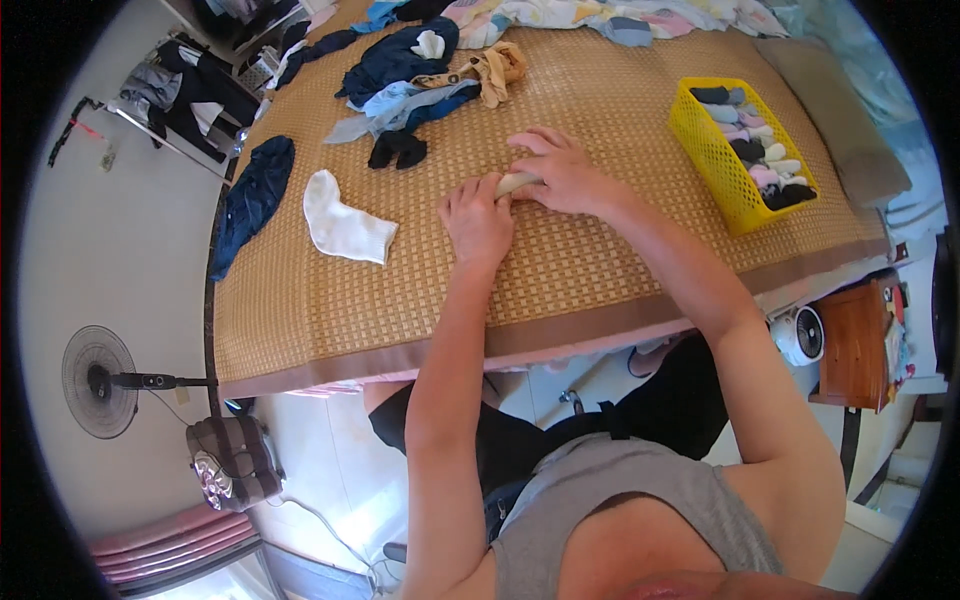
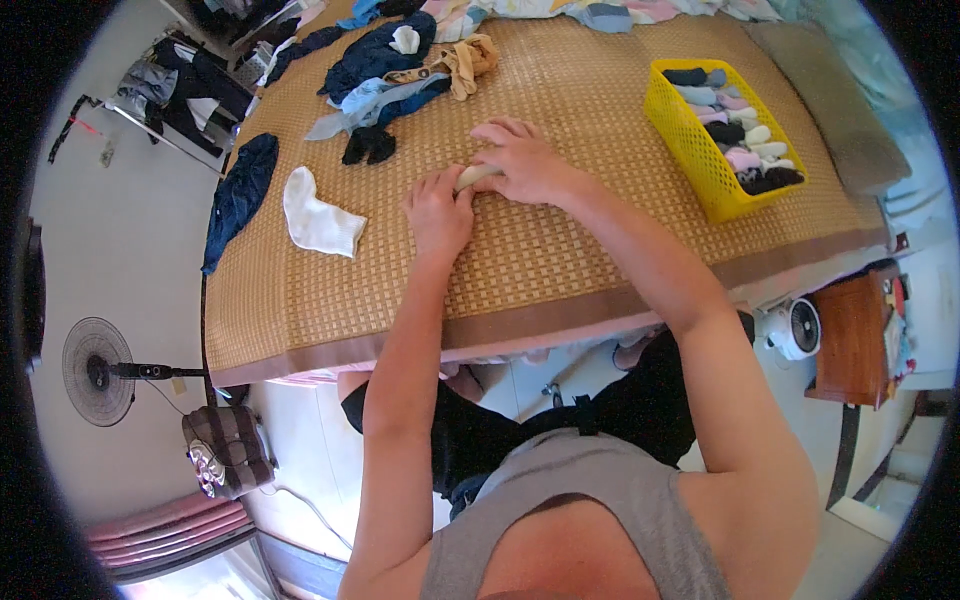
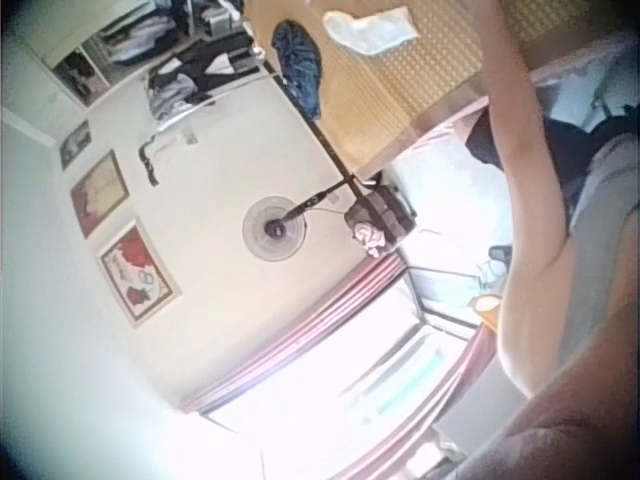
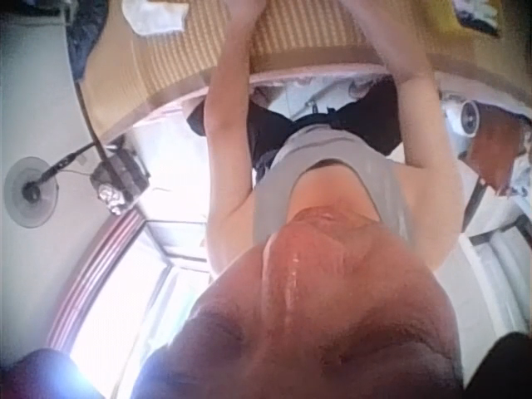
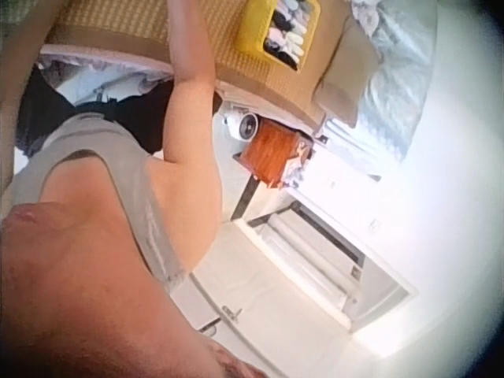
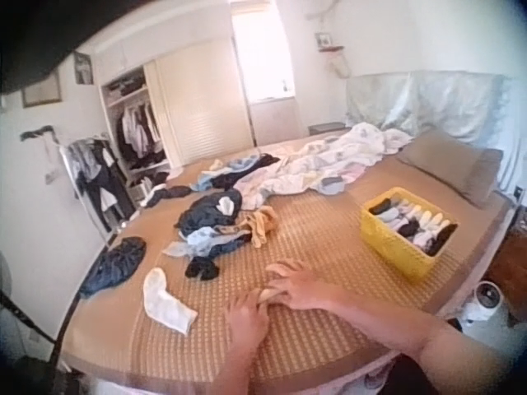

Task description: Sort and fold various pairs of socks on a bed and place them into a yellow organizer basket.

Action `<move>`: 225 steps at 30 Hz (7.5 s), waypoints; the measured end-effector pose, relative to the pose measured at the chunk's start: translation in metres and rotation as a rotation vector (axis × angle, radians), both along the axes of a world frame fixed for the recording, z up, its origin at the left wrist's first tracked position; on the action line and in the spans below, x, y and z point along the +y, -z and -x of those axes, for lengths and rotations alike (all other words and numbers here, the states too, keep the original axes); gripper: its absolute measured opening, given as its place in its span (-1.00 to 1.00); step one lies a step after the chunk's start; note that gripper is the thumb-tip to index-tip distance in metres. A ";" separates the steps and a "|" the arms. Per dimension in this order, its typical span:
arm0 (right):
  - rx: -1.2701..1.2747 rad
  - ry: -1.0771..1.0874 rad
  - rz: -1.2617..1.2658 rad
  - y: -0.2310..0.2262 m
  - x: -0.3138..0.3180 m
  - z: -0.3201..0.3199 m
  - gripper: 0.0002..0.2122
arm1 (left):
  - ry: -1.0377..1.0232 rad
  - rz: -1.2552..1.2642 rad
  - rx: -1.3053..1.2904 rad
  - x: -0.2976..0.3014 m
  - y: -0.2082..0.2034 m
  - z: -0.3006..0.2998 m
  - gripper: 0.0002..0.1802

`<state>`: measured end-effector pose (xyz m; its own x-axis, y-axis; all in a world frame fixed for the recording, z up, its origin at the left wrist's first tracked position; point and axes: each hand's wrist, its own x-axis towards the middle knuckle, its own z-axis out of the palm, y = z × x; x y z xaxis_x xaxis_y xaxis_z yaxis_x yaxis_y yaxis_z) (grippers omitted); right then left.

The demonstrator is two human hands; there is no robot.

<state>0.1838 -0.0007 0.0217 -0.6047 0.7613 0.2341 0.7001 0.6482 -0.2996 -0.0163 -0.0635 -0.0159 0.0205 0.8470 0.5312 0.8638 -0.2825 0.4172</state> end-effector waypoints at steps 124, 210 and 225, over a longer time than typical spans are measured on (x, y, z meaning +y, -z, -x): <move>-0.506 0.431 -0.267 -0.141 0.055 -0.375 -0.64 | 0.054 -0.085 -0.129 -0.057 0.005 0.017 -0.83; 0.208 0.729 -0.018 -0.081 0.109 -0.403 -0.40 | 0.822 -0.281 0.206 0.173 -0.130 -0.314 -0.68; 0.503 0.381 -0.298 -0.099 -0.127 -0.275 -0.79 | 0.115 -0.166 0.109 -0.034 -0.054 0.063 -0.73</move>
<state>0.4586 -0.1281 0.1210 -0.0713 0.7585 0.6478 0.7181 0.4897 -0.4944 -0.0789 -0.0974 0.0377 0.1765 0.7369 0.6525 0.8593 -0.4388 0.2630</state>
